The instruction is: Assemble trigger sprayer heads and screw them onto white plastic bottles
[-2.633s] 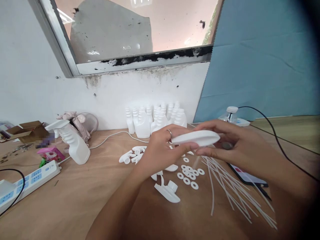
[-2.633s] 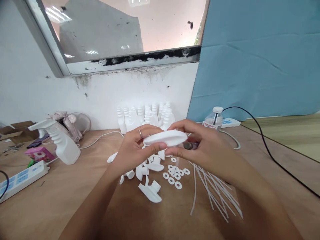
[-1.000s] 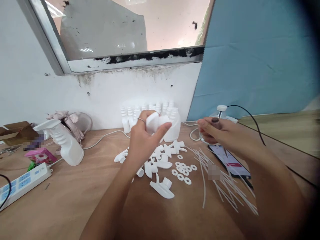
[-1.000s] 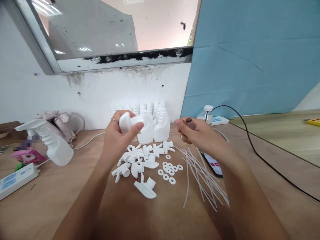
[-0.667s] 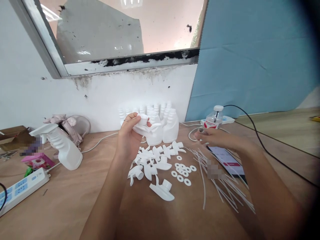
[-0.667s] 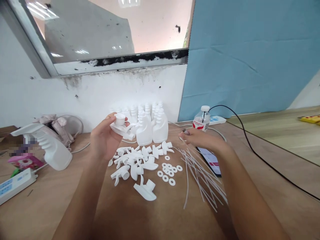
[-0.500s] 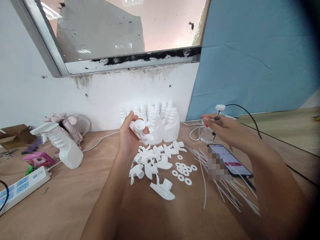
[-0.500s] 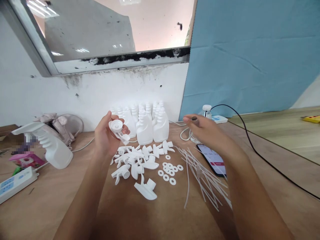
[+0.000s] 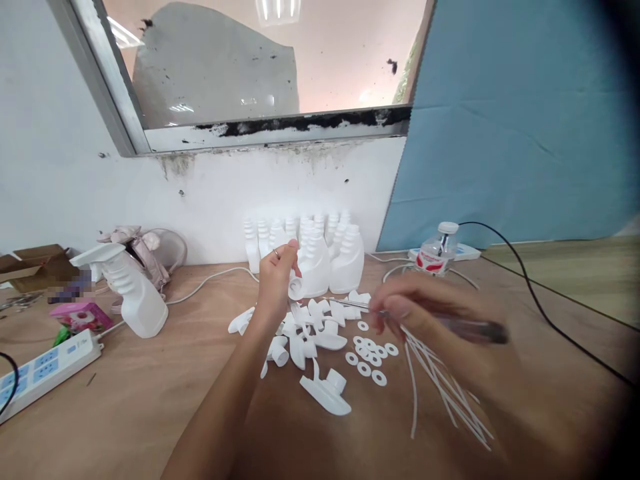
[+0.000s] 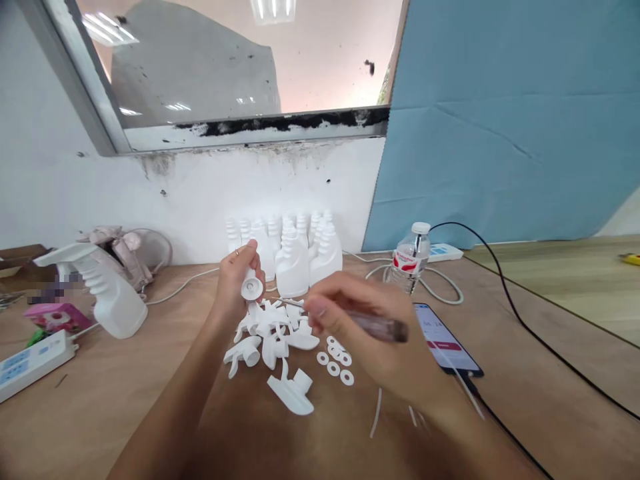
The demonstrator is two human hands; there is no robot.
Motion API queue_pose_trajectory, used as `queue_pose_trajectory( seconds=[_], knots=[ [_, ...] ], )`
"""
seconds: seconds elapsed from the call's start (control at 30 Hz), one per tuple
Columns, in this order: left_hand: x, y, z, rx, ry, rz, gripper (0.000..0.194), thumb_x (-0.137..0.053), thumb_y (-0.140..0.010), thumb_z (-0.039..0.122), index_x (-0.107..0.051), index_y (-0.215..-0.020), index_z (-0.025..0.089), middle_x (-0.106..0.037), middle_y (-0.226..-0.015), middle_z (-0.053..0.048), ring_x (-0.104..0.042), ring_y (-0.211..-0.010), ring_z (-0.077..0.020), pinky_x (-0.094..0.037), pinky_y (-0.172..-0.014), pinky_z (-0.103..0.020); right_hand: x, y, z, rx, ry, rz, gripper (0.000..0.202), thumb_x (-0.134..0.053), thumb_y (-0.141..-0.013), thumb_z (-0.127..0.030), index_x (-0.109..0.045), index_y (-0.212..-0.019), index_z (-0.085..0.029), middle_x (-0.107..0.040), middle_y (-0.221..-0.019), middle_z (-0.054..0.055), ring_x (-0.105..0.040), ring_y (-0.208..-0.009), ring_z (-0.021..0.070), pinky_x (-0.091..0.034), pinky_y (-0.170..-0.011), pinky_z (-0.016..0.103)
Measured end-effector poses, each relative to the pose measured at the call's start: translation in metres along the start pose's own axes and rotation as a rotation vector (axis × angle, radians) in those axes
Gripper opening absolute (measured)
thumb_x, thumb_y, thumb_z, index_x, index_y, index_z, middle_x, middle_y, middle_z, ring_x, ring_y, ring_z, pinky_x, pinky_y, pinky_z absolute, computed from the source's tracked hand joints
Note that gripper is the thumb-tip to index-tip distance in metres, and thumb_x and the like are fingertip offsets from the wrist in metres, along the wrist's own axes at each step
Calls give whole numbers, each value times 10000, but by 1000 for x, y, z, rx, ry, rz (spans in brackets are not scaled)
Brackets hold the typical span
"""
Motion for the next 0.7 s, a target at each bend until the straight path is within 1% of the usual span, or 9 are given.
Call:
queue_pose_trajectory(
  seconds=[0.07,0.13,0.2,0.27,0.33,0.4,0.53,0.6,0.7],
  knots=[
    [1,-2,-3,-38,-67,20,437,-602,-781,499,-391,-563,185,-362,-432,75,-337,-291,-50,-269,-318,-187,-7,-1,0,3,67,-94,178,-578,-880,-325,-671,-791,-202,-673,-691,9,-590,-575,120,-446,-501,220],
    [2,-5,-6,-87,-128,27,440,-597,-798,481,-386,-555,180,-360,-445,71,-333,-328,-44,-290,-362,-183,-12,-2,2,26,118,-135,132,-577,-879,-276,-680,-832,-210,-699,-763,14,-631,-653,130,-488,-572,223],
    [3,-7,-8,-128,-173,32,439,-575,-821,465,-380,-551,178,-365,-460,65,-336,-362,-47,-302,-397,-185,-16,-3,5,54,153,-141,114,-575,-875,-240,-686,-898,-221,-714,-845,17,-650,-722,136,-508,-629,226],
    [4,-8,-9,-164,-218,45,439,-556,-837,451,-370,-548,179,-357,-466,62,-337,-390,-54,-304,-423,-189,-19,-3,9,60,180,-127,151,-577,-865,-219,-674,-980,-230,-716,-900,15,-654,-762,137,-511,-645,224],
    [4,-8,-7,-197,-268,63,441,-541,-848,432,-351,-540,180,-334,-469,62,-329,-414,-61,-304,-444,-193,-22,-3,12,39,207,-127,164,-585,-851,-209,-663,-994,-228,-714,-904,11,-654,-766,135,-503,-625,217],
    [3,-6,-3,-235,-320,76,439,-522,-861,404,-330,-535,181,-313,-476,60,-324,-441,-67,-306,-467,-197,-24,-3,15,24,227,-147,129,-584,-845,-204,-665,-944,-221,-712,-873,6,-650,-739,128,-490,-594,211],
    [2,-1,5,-344,-426,107,444,-494,-880,368,-300,-529,178,-285,-492,53,-318,-485,-74,-299,-502,-200,-30,-1,16,85,245,-134,130,-567,-847,-169,-668,-921,-203,-708,-815,5,-637,-671,113,-471,-577,219],
    [4,-2,6,-338,-417,118,444,-500,-876,376,-302,-531,178,-285,-489,54,-314,-474,-72,-294,-494,-199,-33,0,13,140,246,-117,137,-559,-847,-145,-667,-915,-192,-708,-813,10,-643,-681,114,-478,-607,227],
    [9,-6,3,-210,-295,93,424,-520,-855,420,-344,-550,184,-316,-465,62,-307,-415,-65,-285,-443,-194,-36,0,10,150,194,-107,135,-550,-860,-141,-666,-910,-188,-712,-838,12,-656,-698,111,-495,-642,225]
  ],
)
Point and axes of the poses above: each hand's wrist, its own y-axis away from the middle knuckle, its own x-axis out of the back of the hand, z = x × y, the point moved 3 cm from there along -y, towards the middle knuckle
